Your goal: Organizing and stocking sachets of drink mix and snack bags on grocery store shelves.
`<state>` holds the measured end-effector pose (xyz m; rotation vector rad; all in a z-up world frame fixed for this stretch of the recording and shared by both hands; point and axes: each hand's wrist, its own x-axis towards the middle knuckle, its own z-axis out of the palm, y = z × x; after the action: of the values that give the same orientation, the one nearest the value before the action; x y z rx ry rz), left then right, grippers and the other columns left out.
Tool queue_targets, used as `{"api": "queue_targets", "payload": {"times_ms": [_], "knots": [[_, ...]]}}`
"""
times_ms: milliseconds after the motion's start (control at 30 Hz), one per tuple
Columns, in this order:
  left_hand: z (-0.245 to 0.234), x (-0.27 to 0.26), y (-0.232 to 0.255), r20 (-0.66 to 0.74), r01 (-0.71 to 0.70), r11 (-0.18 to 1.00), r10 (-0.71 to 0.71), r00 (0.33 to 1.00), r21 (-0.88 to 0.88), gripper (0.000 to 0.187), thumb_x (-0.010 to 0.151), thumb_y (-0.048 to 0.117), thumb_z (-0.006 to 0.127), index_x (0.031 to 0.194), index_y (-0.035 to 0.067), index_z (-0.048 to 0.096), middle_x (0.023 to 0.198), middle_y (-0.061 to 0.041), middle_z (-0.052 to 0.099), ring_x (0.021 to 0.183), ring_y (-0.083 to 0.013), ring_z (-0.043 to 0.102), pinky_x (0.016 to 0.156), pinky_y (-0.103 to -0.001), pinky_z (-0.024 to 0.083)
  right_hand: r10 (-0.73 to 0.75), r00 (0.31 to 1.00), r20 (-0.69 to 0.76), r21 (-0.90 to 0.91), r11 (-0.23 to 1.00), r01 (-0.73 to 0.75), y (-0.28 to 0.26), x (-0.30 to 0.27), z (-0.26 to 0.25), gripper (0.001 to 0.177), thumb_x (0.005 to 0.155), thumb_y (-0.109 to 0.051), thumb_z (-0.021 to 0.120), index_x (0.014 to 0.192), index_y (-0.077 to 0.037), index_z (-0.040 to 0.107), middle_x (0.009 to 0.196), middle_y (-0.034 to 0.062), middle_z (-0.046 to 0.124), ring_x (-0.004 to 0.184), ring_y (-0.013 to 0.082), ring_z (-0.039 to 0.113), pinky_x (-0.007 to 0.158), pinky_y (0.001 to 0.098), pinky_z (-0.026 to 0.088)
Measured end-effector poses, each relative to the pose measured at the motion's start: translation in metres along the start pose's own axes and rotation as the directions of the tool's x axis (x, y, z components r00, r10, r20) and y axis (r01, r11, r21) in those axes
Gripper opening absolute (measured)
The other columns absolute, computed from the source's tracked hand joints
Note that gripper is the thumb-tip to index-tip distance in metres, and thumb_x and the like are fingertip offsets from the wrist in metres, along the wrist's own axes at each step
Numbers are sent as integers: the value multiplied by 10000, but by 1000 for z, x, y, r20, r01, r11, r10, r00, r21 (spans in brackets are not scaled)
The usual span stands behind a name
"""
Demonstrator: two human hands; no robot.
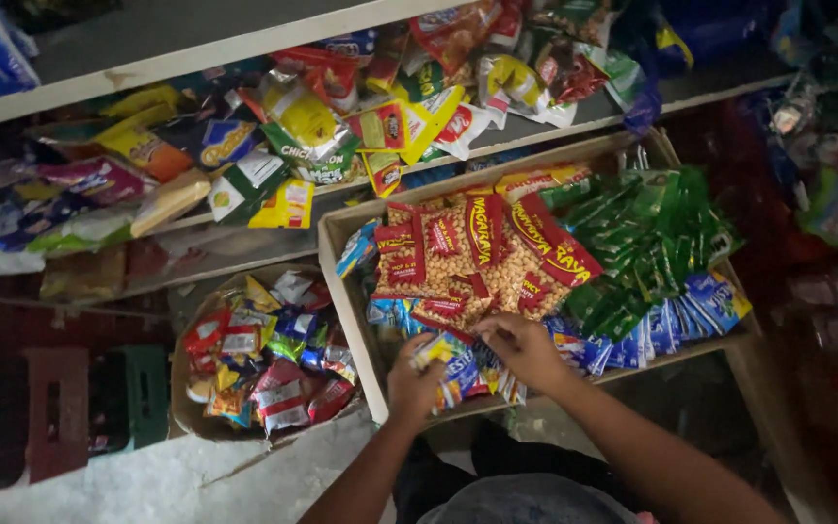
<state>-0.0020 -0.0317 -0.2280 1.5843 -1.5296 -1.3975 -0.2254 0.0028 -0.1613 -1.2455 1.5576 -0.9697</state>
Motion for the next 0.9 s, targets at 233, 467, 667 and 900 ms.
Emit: {"api": "queue_targets", "payload": {"times_ms": [233,467,667,900], "knots": [[-55,-28,62,70,165,932,-150,986,-323,539,839,48,671,1364,138,592,949,-88,705,713,-154,608,610,-316,520,27,992,-121,129,992,-12,22,-16,-6,254,949,-121,657,1188,-51,707,1046,51,742,870,135,691,763,304,566],[-82,-38,104,148,31,838,59,987,-545,435,836,-27,690,1256,46,600,991,-96,661,849,-155,619,718,-296,514,0,936,352,418,895,-157,-36,-24,2,640,1017,-353,535,1558,-63,353,1537,62,513,1411,168,479,1160,363,360],[-73,-50,155,61,-55,813,111,992,-580,435,834,33,726,1252,32,606,1045,-69,708,902,-145,657,786,-307,558,-34,931,365,612,762,-212,-62,-18,24,625,1019,-392,523,1525,-42,413,1433,79,581,1292,174,540,1105,361,419],[-70,-56,164,-17,-140,902,146,989,-408,843,876,186,738,1554,104,242,1260,-113,615,944,-161,605,798,-328,534,181,981,66,611,770,-183,-98,5,46,569,1001,-401,557,1410,-6,563,1205,127,707,1063,204,650,957,374,524]]}}
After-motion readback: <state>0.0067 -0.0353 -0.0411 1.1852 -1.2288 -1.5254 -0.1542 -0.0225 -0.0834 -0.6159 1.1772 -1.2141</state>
